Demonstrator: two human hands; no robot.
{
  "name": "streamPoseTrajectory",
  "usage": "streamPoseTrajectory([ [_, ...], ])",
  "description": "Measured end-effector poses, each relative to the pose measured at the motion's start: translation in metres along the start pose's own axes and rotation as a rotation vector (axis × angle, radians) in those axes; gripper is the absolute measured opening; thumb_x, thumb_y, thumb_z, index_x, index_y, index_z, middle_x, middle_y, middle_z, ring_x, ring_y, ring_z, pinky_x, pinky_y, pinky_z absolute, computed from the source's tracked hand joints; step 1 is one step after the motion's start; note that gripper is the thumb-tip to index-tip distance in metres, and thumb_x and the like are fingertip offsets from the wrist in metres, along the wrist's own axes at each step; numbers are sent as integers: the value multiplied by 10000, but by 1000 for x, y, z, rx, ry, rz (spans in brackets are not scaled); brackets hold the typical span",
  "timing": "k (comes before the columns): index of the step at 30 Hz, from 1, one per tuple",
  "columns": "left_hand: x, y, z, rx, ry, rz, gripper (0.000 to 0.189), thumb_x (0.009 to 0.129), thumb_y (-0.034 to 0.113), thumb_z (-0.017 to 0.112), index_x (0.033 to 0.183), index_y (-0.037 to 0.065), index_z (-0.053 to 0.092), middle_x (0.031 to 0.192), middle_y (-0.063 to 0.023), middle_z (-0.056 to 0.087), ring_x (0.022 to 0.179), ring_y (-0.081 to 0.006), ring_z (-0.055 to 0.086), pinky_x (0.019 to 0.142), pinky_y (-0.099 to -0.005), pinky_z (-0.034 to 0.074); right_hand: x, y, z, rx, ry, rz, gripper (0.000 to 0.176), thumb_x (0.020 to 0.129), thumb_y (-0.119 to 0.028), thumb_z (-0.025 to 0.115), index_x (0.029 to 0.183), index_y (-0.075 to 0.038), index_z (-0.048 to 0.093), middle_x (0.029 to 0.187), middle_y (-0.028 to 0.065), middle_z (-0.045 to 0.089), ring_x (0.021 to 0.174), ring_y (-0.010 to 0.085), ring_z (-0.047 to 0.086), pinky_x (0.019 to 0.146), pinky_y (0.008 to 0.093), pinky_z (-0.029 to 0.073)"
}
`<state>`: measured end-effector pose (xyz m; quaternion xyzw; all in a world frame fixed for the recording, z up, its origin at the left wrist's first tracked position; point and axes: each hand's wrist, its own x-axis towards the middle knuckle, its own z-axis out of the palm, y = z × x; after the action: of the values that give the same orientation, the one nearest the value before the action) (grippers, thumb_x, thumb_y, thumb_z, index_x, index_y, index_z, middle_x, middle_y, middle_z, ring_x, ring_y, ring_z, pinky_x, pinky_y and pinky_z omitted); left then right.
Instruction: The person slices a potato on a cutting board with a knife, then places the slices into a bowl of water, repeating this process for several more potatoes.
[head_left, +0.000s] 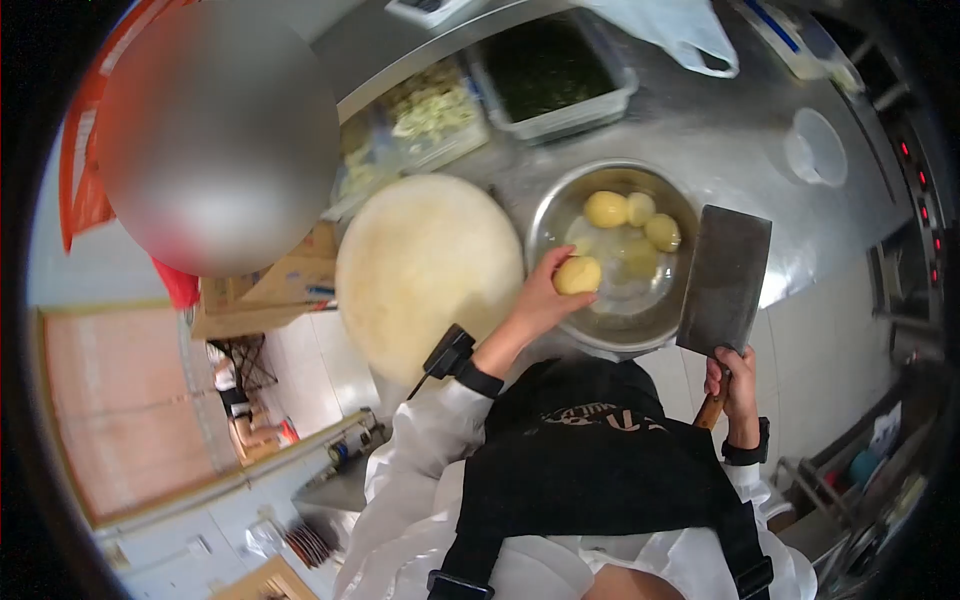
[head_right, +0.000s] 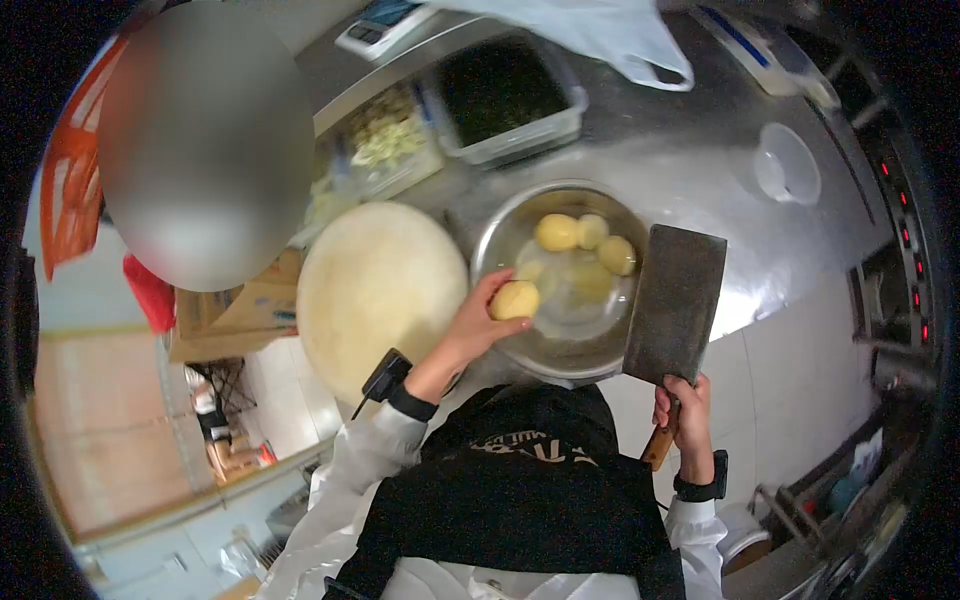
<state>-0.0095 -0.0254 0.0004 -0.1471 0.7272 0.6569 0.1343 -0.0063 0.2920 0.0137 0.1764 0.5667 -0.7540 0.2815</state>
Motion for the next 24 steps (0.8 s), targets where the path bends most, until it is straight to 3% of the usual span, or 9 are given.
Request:
streamPoseTrajectory([
  [2, -33, -6, -38, 267, 201, 206, 685, 681, 58, 741, 1269, 33, 390, 1195, -96, 507, 1117, -221, 484, 956, -312, 395, 1, 3, 25, -38, -60, 10, 136, 798, -106, 490, 692, -32, 449, 489, 41, 436, 326, 127, 408, 344, 278, 394],
  [8, -125, -41, -129, 459, 486, 263, 649, 609, -28, 725, 1203, 78, 487, 1170, -123, 477, 1134, -282, 455, 977, -341, 371, 8, 24, 120, -241, -222, 36, 141, 801, -100, 504, 689, -28, 459, 493, 47, 439, 333, 134, 419, 344, 275, 392],
  [13, -164, -70, -163, 474, 323, 325, 601, 656, -69, 654, 1208, 101, 489, 1303, -102, 402, 1200, -291, 406, 1018, -353, 343, -20, 36, 179, -414, -312, 55, 117, 812, -56, 492, 702, -19, 473, 515, 56, 466, 372, 137, 449, 355, 268, 390],
  [17, -184, -70, -176, 379, 335, 333, 608, 663, -38, 671, 1222, 119, 493, 1329, -83, 388, 1226, -292, 382, 1025, -353, 342, -37, 39, 215, -653, -315, 59, 133, 831, -56, 498, 703, -24, 480, 517, 38, 467, 395, 125, 455, 376, 259, 386],
  [22, -198, -101, -189, 403, 621, 413, 472, 660, 39, 718, 1112, 122, 606, 1214, -67, 500, 1095, -254, 468, 888, -367, 433, -36, 37, 253, -1056, -266, 3, 116, 847, -67, 500, 777, 20, 532, 522, 24, 492, 418, 92, 461, 392, 253, 377],
  [23, -197, -101, -183, 386, 621, 403, 472, 660, 39, 718, 1112, 122, 606, 1214, -67, 500, 1095, -254, 468, 888, -367, 433, -32, 35, 258, -1161, -265, 12, 121, 830, -61, 507, 878, 32, 567, 518, 64, 515, 427, 120, 477, 425, 278, 406],
  [24, -194, -89, -174, 408, 623, 443, 423, 663, 45, 719, 1070, 116, 624, 1172, -58, 528, 1042, -245, 487, 855, -363, 444, -30, 33, 264, -1174, -266, 26, 121, 830, -61, 507, 878, 32, 567, 518, 64, 515, 427, 120, 477, 425, 278, 406],
])
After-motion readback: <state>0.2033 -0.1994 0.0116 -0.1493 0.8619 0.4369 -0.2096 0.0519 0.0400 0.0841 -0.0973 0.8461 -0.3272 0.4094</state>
